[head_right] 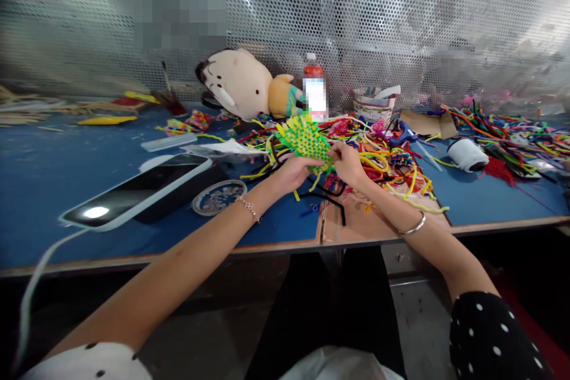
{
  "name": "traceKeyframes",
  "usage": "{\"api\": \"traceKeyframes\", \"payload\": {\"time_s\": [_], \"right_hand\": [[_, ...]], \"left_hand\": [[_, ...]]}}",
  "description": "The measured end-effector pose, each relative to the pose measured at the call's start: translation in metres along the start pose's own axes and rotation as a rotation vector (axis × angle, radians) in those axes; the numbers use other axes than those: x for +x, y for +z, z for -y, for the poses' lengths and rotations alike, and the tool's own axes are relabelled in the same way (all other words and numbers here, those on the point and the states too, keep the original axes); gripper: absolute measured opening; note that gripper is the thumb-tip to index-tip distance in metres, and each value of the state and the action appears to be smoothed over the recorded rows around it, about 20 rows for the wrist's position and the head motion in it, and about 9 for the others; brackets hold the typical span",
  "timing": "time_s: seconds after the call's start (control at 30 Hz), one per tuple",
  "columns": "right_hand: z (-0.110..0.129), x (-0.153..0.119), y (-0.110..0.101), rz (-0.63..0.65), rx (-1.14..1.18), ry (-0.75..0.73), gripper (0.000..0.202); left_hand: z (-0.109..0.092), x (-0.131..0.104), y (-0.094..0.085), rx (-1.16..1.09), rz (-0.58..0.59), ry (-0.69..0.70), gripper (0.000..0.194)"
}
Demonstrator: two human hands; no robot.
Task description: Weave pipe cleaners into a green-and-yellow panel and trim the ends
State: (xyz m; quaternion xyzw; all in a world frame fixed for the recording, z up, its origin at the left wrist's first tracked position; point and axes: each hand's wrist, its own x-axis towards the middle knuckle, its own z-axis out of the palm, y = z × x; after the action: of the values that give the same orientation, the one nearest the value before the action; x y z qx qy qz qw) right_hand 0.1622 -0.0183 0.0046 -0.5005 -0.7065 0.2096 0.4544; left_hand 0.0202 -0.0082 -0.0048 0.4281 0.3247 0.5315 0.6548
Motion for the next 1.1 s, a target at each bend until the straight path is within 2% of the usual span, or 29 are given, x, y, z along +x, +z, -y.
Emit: {"api": "traceKeyframes", "payload": {"time_s": [0.27,0.43,0.83,1.1], "right_hand": [[-0.0044,0.0004,0.0043,-0.078,-0.095,-0.068,0.010],[-0.0038,-0.0001,0.0052,-0.105,-0.095,-0.058,0.003],[-0.0056,-0.0026,0.0048,-0.148,-0.073,-0.129,0.013],[-0.0022,-0.0041,0.0034,-0.107,-0.120,-0.102,0.015]], "left_hand": [[0.0007,0.0013,-0.0004,0.006,-0.015,0.006,0.035],[0.0003,0.0007,0.0012,0.034,-0.003,0.039,0.034],[-0.0003,0.0017,0.0006,0.024,0.010,0.001,0.029],[-0.0014,-0.0007,0.0037,0.031,-0.007,0.020,0.035]]}}
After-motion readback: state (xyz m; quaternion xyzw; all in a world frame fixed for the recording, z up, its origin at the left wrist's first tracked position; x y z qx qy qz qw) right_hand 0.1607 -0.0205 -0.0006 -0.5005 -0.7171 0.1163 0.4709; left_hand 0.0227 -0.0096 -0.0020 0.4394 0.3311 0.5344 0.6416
